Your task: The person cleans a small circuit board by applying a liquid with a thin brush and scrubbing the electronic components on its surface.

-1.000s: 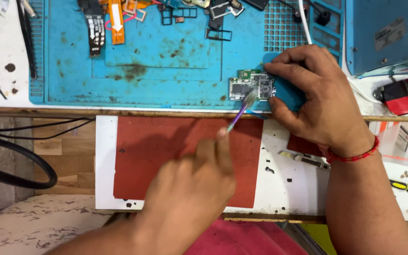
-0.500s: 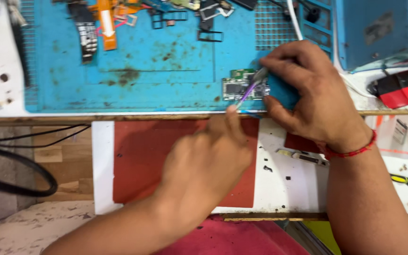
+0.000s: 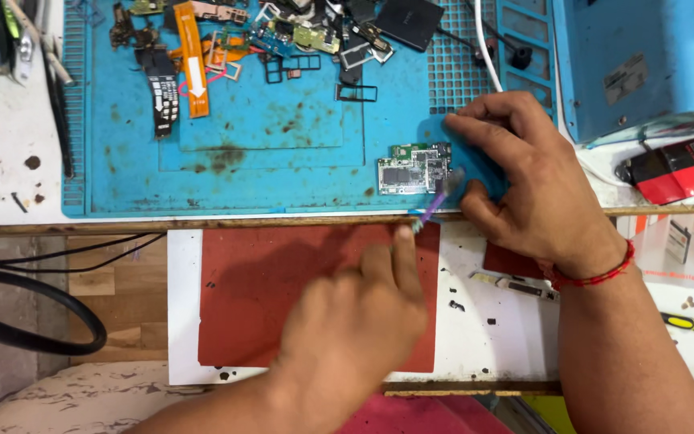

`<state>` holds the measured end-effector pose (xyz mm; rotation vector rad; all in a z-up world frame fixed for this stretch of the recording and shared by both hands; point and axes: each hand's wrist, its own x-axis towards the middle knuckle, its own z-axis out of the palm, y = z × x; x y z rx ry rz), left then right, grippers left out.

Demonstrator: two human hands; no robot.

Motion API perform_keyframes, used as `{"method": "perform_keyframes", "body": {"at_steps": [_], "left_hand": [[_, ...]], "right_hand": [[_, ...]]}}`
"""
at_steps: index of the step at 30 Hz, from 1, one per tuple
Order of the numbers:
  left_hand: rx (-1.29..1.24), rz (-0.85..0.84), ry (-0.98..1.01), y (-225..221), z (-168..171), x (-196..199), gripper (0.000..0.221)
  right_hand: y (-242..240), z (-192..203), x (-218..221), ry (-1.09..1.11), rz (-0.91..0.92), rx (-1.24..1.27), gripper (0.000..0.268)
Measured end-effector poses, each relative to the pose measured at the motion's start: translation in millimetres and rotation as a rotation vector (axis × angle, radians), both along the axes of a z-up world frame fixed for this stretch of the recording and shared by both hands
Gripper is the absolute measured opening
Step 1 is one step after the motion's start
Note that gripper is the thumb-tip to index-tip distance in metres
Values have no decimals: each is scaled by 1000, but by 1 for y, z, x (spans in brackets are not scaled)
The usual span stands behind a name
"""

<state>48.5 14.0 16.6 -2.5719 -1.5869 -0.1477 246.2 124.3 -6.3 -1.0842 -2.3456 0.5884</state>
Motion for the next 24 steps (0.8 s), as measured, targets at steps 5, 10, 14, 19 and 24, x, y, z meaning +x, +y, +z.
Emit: {"method": "perform_keyframes", "body": {"at_steps": [5,10,14,19,24], "left_hand": [[-49,39,-13,2,-4,-4,38],[-124,43,-70,3,-3,-14,47],[-153,10,-46,-4,-3,-17,49],[-100,33,-106,1,-12,-26,47],[-147,109,-217,-2,-27,-22,36]], "right_hand": [[0,-3,2,-35,43,31,53],[1,-3,7,-31,54,50,52],[2,-2,-1,-60,67,51,50],[1,-5,5,-50,62,48,50],[2,-3,0,-63,41,35,49]]}}
